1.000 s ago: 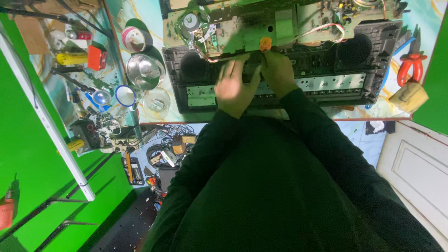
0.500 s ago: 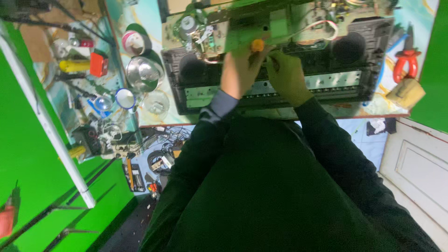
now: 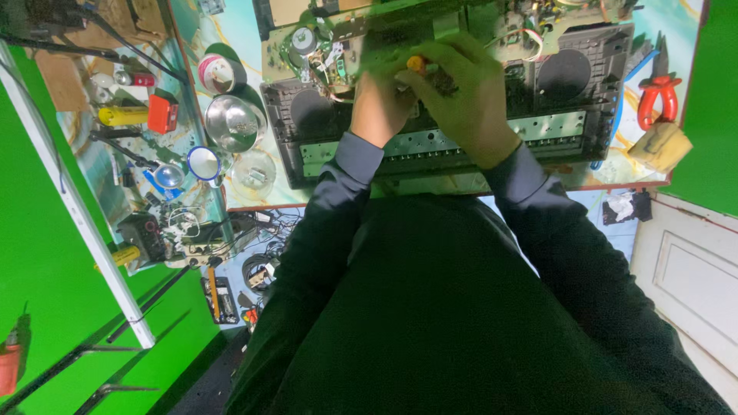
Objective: The person uses a screwdriver to remove screws from the internal components of a disassembled stereo receiver. They place the removed screws into a small metal bowl on the workbench. The person continues to unscrew and remove parts from the device's chassis.
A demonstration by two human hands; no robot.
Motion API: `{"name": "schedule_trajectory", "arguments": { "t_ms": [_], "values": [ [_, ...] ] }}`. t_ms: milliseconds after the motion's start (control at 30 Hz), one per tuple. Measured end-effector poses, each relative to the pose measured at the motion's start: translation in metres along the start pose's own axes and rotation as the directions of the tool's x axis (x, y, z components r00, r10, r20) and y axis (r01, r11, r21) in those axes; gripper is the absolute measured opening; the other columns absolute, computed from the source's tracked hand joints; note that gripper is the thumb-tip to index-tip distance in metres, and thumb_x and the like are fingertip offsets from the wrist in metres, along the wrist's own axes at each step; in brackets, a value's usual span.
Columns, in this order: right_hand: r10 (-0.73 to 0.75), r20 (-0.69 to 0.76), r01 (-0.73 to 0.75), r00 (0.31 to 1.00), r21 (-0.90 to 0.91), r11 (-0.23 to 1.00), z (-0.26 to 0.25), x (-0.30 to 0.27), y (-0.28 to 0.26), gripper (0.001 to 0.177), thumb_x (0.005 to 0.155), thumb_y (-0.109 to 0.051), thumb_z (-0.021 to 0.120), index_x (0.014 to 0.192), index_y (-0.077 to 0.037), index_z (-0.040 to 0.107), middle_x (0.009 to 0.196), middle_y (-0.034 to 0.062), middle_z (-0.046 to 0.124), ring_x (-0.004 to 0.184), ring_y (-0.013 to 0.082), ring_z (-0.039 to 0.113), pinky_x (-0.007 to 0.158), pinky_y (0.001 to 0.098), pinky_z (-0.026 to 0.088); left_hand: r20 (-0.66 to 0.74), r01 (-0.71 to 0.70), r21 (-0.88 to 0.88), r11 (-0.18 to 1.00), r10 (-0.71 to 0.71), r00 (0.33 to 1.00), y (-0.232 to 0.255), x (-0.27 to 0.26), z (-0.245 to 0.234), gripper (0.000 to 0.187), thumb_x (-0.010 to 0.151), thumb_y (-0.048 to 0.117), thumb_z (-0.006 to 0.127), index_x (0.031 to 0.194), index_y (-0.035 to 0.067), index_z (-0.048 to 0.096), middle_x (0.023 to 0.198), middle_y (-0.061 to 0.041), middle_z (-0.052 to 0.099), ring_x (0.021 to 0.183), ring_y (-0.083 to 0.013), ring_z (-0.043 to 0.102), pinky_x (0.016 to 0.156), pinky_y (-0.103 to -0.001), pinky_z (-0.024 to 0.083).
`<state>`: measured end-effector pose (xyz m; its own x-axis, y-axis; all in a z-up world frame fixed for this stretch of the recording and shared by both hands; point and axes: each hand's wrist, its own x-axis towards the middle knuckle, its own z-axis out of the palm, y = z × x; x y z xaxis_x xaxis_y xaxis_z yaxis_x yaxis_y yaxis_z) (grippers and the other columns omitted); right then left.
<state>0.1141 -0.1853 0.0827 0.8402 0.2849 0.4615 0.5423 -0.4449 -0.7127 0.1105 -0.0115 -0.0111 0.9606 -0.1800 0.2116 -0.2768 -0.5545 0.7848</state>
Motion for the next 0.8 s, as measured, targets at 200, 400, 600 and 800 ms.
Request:
{"name": "schedule_trajectory", "arguments": {
  "t_ms": [200,400,600,800],
  "values": [
    [-0.014,0.065,0.011,0.998,0.033,0.999,-0.006,-0.005,0.007,0.019,0.105,-0.007,0.077,0.120,0.000,0.069,0.115,0.0160,0.065,0.091,0.0290,0.070,0.078,0.0346,0.057,0.074,-0.097,-0.176,0.980,0.111,0.991,0.008,0.000,-0.013,0.046,0.091,0.009,0.074,0.134,0.001,0.059,0.106,-0.018,0.073,0.088,-0.0320,0.075,0.074,-0.038,0.061],
    [-0.009,0.156,0.003,0.988,0.041,0.999,-0.019,-0.002,0.011,0.020,0.107,-0.005,0.073,0.126,0.002,0.069,0.117,0.0177,0.066,0.093,0.0322,0.067,0.079,0.0368,0.054,0.144,-0.068,-0.261,0.963,0.108,0.984,0.009,0.002,-0.020,0.034,0.101,0.002,0.070,0.134,0.003,0.062,0.114,-0.016,0.074,0.096,-0.0286,0.077,0.082,-0.039,0.063],
    [0.133,0.086,-0.144,0.987,0.131,0.981,-0.006,-0.010,0.006,0.025,0.102,-0.009,0.076,0.124,0.000,0.068,0.109,0.0164,0.067,0.092,0.0288,0.069,0.079,0.0359,0.055,-0.009,-0.004,-0.133,0.991,0.003,1.000,0.016,-0.002,-0.014,0.027,0.094,0.008,0.079,0.119,0.007,0.068,0.113,-0.013,0.075,0.099,-0.0265,0.080,0.084,-0.033,0.066],
    [0.130,0.028,-0.133,0.991,0.147,0.980,-0.005,-0.023,0.000,0.015,0.107,-0.006,0.068,0.122,-0.002,0.068,0.117,0.0153,0.070,0.104,0.0304,0.070,0.092,0.0367,0.055,0.052,-0.026,-0.287,0.957,0.043,0.998,0.031,-0.005,-0.021,0.042,0.092,0.006,0.074,0.132,0.001,0.060,0.115,-0.018,0.072,0.099,-0.0312,0.077,0.083,-0.035,0.063]
  ]
}}
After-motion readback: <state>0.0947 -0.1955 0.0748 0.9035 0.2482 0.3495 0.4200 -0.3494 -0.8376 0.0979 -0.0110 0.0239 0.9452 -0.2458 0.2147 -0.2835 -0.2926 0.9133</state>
